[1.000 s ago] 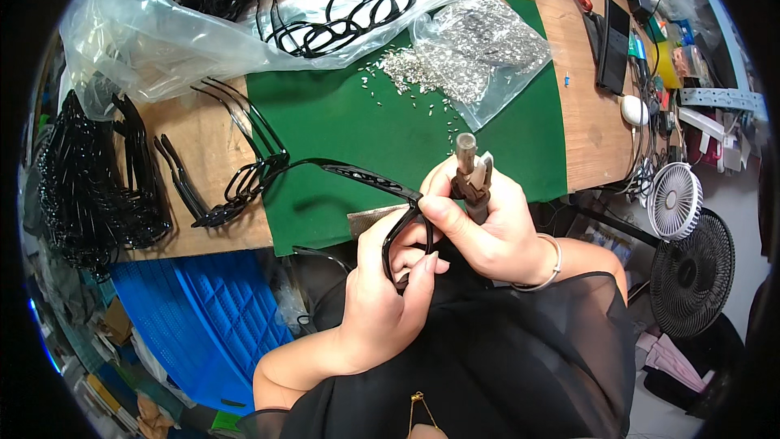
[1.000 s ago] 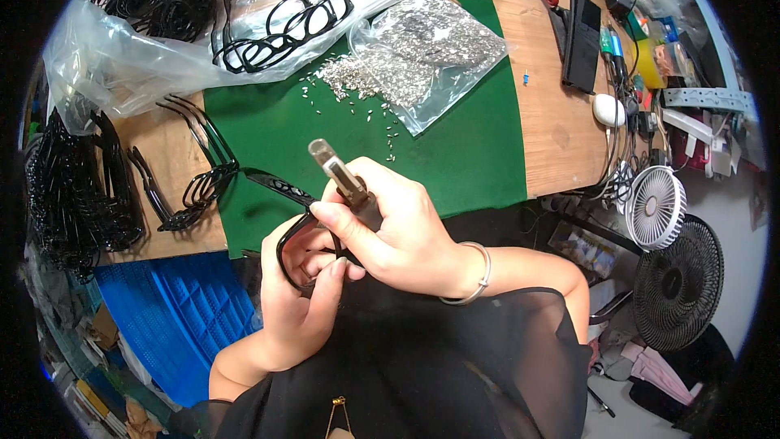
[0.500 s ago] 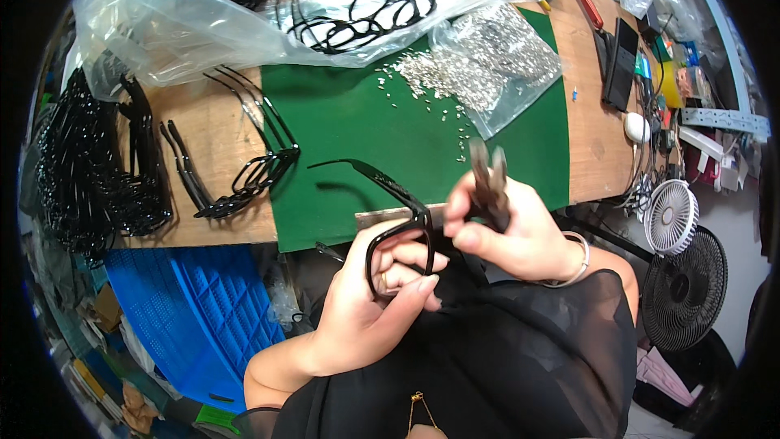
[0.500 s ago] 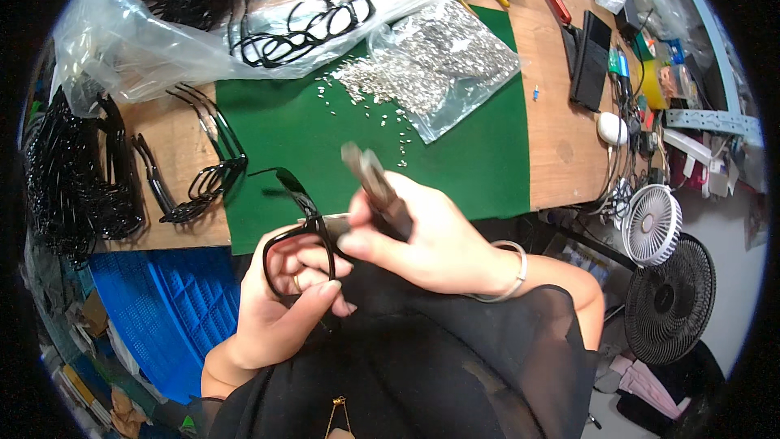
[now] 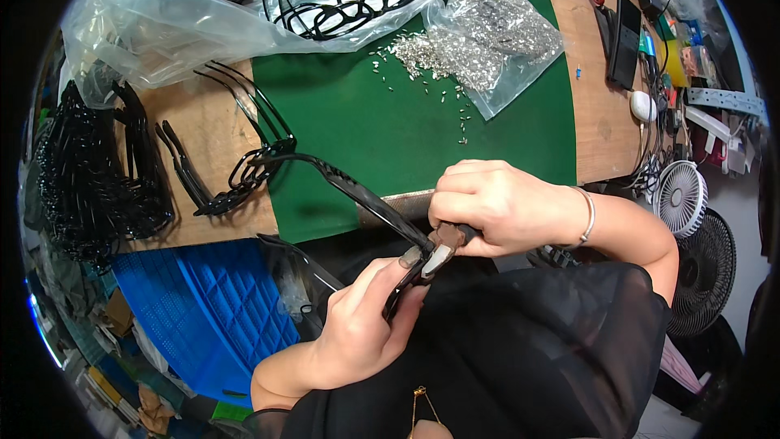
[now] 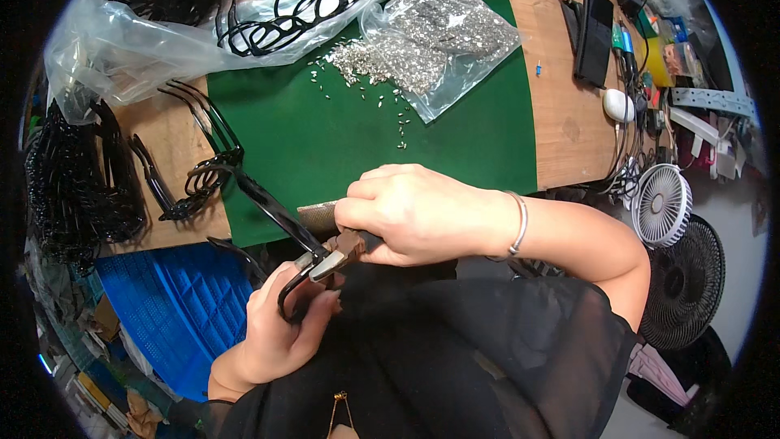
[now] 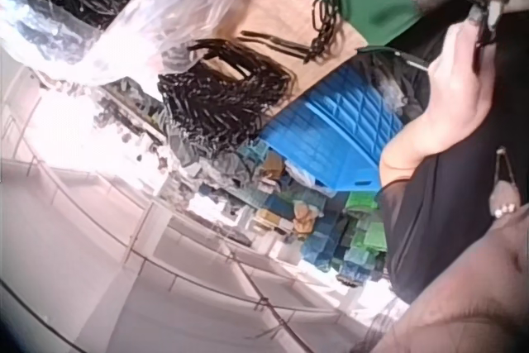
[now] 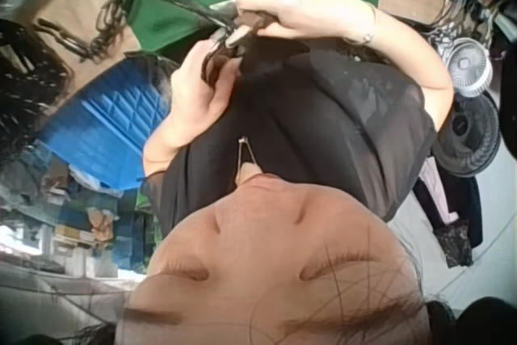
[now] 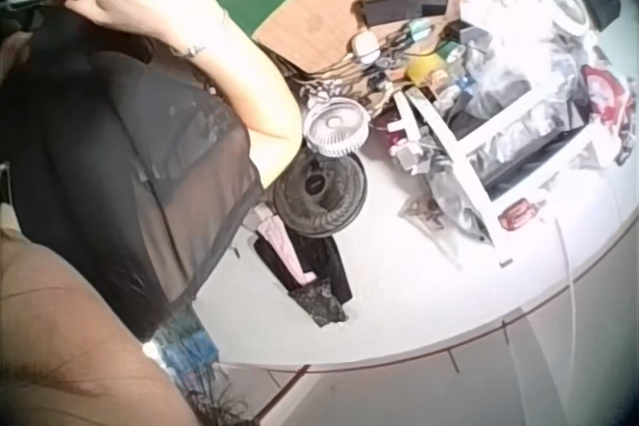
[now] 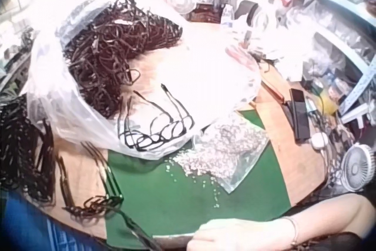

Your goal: The person uses pliers to attach small metal components to the temples of black eyeglass frames. They repeatedly pick up frames, insert components, and place the finished frames into a plastic bag on the table.

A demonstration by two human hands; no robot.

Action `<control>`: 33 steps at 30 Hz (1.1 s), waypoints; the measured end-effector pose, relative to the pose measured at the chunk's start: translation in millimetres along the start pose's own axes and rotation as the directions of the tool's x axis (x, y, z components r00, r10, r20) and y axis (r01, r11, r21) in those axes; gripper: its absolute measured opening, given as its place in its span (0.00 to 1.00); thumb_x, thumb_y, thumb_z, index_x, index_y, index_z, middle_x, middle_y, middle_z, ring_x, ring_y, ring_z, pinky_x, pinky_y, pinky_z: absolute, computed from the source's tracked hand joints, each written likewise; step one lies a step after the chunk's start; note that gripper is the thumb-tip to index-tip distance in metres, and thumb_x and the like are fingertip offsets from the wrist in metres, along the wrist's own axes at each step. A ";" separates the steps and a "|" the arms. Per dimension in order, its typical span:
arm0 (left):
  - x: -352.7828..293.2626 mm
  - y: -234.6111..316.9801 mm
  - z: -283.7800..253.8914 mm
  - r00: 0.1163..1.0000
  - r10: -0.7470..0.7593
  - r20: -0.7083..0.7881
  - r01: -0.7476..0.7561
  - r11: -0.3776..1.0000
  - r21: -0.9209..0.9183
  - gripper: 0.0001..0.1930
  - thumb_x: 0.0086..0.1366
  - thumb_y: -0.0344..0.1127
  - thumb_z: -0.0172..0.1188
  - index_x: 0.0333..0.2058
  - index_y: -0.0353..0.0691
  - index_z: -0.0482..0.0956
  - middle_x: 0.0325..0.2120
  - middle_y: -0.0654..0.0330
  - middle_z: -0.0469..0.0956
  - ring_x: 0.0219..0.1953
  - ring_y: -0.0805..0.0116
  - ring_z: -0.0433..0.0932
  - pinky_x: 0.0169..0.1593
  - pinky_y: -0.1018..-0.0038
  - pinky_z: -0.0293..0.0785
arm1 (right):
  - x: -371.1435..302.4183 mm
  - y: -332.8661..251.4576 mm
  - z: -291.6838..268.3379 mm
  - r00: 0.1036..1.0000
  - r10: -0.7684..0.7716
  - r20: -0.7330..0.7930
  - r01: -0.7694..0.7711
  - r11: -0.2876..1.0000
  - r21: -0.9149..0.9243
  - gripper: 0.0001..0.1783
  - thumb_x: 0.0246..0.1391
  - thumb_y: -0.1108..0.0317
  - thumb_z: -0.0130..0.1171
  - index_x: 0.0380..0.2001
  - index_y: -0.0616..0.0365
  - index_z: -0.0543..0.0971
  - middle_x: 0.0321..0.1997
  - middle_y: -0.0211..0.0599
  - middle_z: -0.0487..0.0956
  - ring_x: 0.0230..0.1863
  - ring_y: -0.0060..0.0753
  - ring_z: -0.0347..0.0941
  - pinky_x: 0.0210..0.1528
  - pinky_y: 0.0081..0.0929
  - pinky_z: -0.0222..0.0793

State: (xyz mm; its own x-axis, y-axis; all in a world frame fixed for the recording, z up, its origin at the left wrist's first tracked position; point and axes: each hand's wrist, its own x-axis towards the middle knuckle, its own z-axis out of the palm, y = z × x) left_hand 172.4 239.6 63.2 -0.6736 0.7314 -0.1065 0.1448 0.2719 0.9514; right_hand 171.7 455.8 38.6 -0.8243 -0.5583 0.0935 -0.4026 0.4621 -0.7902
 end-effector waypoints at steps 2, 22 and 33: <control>2.3 -6.3 0.9 0.997 0.083 0.006 -0.083 0.994 0.073 0.20 0.47 0.17 0.58 0.42 0.28 0.68 0.30 0.50 0.72 0.25 0.55 0.75 0.27 0.73 0.72 | -3.3 1.8 2.1 0.999 0.030 0.017 -0.028 0.997 -0.074 0.13 0.35 0.67 0.62 0.22 0.57 0.68 0.22 0.36 0.69 0.27 0.38 0.69 0.30 0.31 0.66; 46.8 -61.5 -93.2 0.972 0.165 -0.168 0.085 0.420 0.904 0.19 0.53 0.37 0.58 0.43 0.37 0.70 0.37 0.55 0.69 0.41 0.57 0.66 0.42 0.67 0.63 | -9.9 12.2 -3.4 0.893 0.435 -0.115 -0.421 0.898 0.128 0.12 0.44 0.65 0.60 0.23 0.61 0.69 0.22 0.43 0.71 0.24 0.44 0.70 0.27 0.31 0.65; 182.5 -48.0 -63.6 0.762 0.627 -0.159 -0.182 0.443 0.878 0.06 0.53 0.28 0.54 0.31 0.38 0.72 0.29 0.54 0.72 0.32 0.55 0.71 0.36 0.68 0.68 | -27.7 18.4 10.6 0.887 0.404 -0.225 -0.438 0.890 -0.129 0.08 0.40 0.71 0.59 0.25 0.59 0.70 0.24 0.39 0.71 0.29 0.42 0.69 0.31 0.31 0.66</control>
State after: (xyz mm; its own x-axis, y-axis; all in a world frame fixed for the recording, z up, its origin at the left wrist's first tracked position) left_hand -3.6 320.3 16.4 -0.5379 0.6288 0.5615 0.8228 0.5366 0.1874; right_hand 191.4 472.4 15.0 -0.9831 -0.1534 -0.0995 -0.0487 0.7442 -0.6662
